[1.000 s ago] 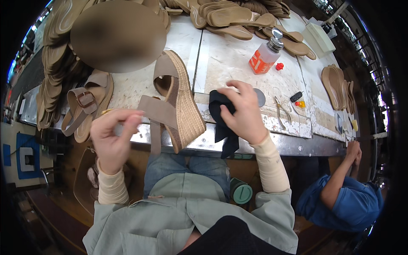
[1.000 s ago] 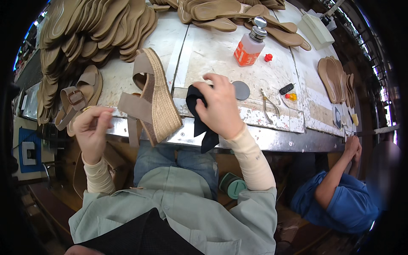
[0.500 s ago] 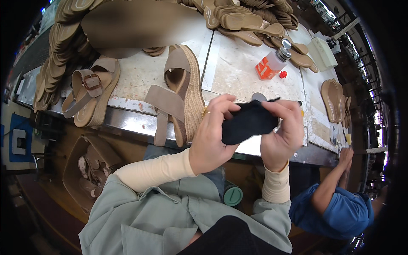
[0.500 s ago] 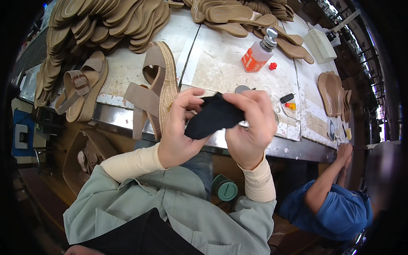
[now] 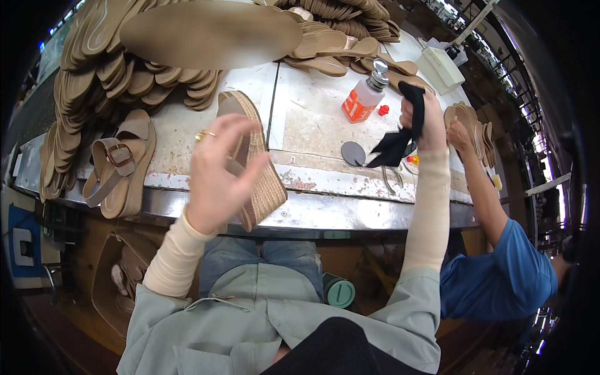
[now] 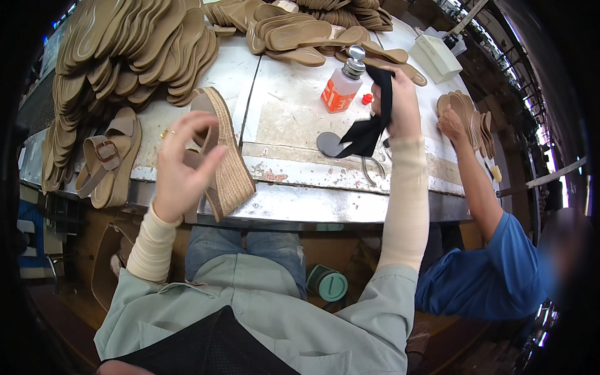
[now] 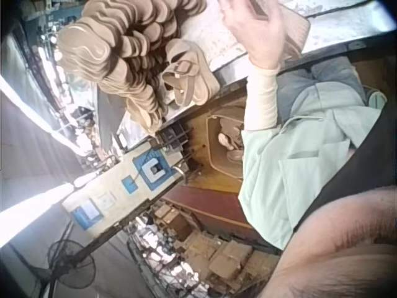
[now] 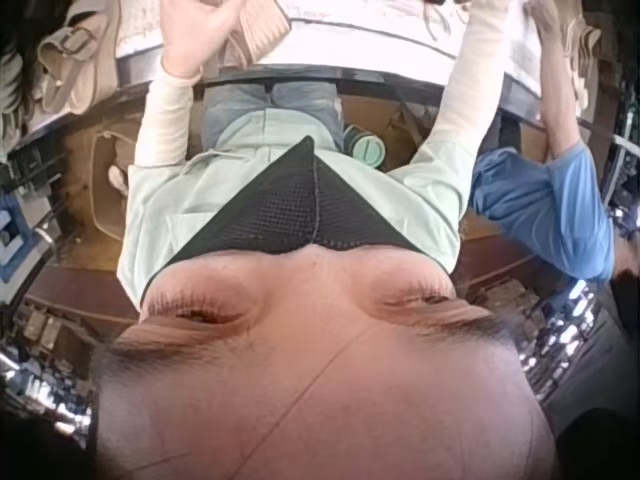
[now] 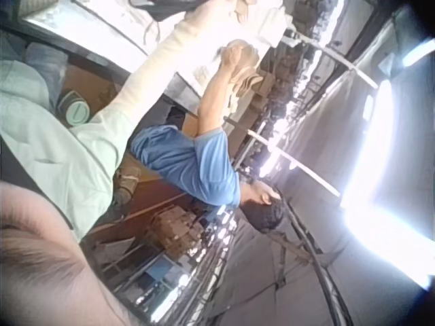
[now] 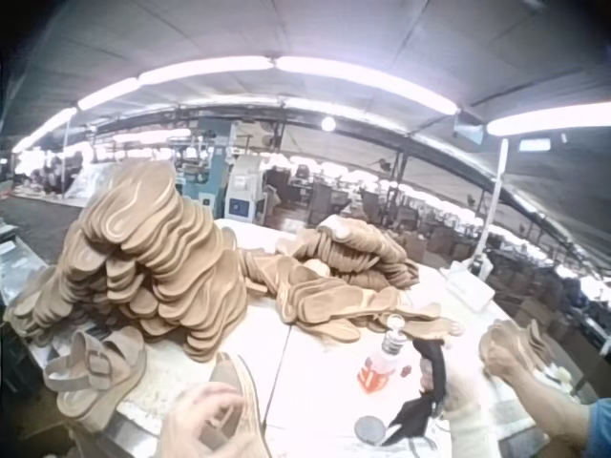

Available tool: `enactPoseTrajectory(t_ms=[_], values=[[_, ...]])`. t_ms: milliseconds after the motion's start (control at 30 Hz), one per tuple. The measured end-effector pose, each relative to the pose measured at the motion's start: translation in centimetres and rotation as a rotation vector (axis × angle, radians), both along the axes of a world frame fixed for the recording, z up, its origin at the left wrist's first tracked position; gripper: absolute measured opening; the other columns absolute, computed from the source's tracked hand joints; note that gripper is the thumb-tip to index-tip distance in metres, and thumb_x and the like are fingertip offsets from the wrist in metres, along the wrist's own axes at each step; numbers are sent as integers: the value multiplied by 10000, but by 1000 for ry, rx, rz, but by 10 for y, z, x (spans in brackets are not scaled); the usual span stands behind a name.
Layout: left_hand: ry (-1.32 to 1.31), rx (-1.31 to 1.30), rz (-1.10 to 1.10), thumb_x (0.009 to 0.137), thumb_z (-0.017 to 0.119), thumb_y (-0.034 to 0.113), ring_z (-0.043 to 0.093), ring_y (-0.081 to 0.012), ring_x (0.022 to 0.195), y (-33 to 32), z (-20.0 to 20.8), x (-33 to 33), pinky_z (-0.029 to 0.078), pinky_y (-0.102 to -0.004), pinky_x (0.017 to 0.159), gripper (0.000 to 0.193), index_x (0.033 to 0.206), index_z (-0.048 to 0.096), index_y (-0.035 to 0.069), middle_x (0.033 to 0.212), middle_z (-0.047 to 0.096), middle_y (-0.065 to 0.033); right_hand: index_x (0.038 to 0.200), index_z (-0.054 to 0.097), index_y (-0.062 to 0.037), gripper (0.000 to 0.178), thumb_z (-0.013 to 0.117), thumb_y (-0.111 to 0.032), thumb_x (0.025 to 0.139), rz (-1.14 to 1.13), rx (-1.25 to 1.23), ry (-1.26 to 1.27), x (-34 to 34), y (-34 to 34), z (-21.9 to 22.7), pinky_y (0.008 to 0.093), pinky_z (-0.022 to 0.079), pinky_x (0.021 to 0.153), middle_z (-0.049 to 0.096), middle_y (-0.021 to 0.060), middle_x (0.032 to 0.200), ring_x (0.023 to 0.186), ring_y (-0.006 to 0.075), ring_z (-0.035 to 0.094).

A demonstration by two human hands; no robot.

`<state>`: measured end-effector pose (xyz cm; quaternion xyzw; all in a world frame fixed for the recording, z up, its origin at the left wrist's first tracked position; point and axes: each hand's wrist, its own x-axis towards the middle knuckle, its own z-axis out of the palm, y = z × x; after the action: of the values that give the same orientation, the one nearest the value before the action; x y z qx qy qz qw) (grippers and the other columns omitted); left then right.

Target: The person holds a beige espadrille wedge sandal and repeatedly wipes the woven sole edge with a black cloth. They also use a small metal tool to scrape or adjust the sole edge. The actions are repeated on the same sandal throughout the clip.

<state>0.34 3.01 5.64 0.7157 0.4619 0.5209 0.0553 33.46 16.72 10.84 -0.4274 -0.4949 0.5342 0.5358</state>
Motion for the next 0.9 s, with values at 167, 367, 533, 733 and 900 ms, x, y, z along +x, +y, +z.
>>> enactPoseTrajectory(t_ms=[167, 367, 533, 733, 900], values=[[47, -307, 209, 782, 778, 268, 634, -286, 755, 7, -35, -37, 485, -373, 685, 408, 1023, 598, -8, 843, 645, -124, 817, 618, -30, 225, 692, -240, 847, -242, -20, -491, 13, 93, -17, 272, 362, 352, 541, 18, 609, 402, 120, 459], [-143, -307, 21, 793, 767, 220, 566, -263, 613, 2, -46, -38, 420, -358, 583, 288, 711, 599, 0, 663, 588, -118, 757, 617, -78, 247, 660, -298, 862, -181, -82, -537, 22, 114, -37, 272, 381, 366, 533, 4, 584, 406, 107, 457], [-159, -128, -11, 761, 776, 130, 526, -230, 527, -13, -51, -33, 390, -333, 540, 273, 635, 567, 6, 593, 549, -91, 814, 654, -27, 246, 727, -261, 788, -206, -108, -636, 20, 114, -28, 304, 376, 363, 541, 52, 592, 402, 157, 498], [-193, -236, 64, 753, 788, 121, 515, -213, 515, -42, -51, -35, 374, -307, 514, 280, 625, 567, 8, 581, 547, -89, 828, 659, -31, 267, 711, -293, 824, -190, -149, -465, 28, 130, -41, 299, 369, 367, 539, 52, 596, 408, 156, 487], [-197, -268, 57, 749, 797, 141, 502, -206, 512, -49, -54, -36, 361, -306, 517, 286, 633, 565, 20, 576, 548, -73, 813, 613, -75, 268, 636, -325, 906, -183, -84, -525, 17, 123, -43, 263, 398, 366, 558, 28, 590, 399, 114, 485]])
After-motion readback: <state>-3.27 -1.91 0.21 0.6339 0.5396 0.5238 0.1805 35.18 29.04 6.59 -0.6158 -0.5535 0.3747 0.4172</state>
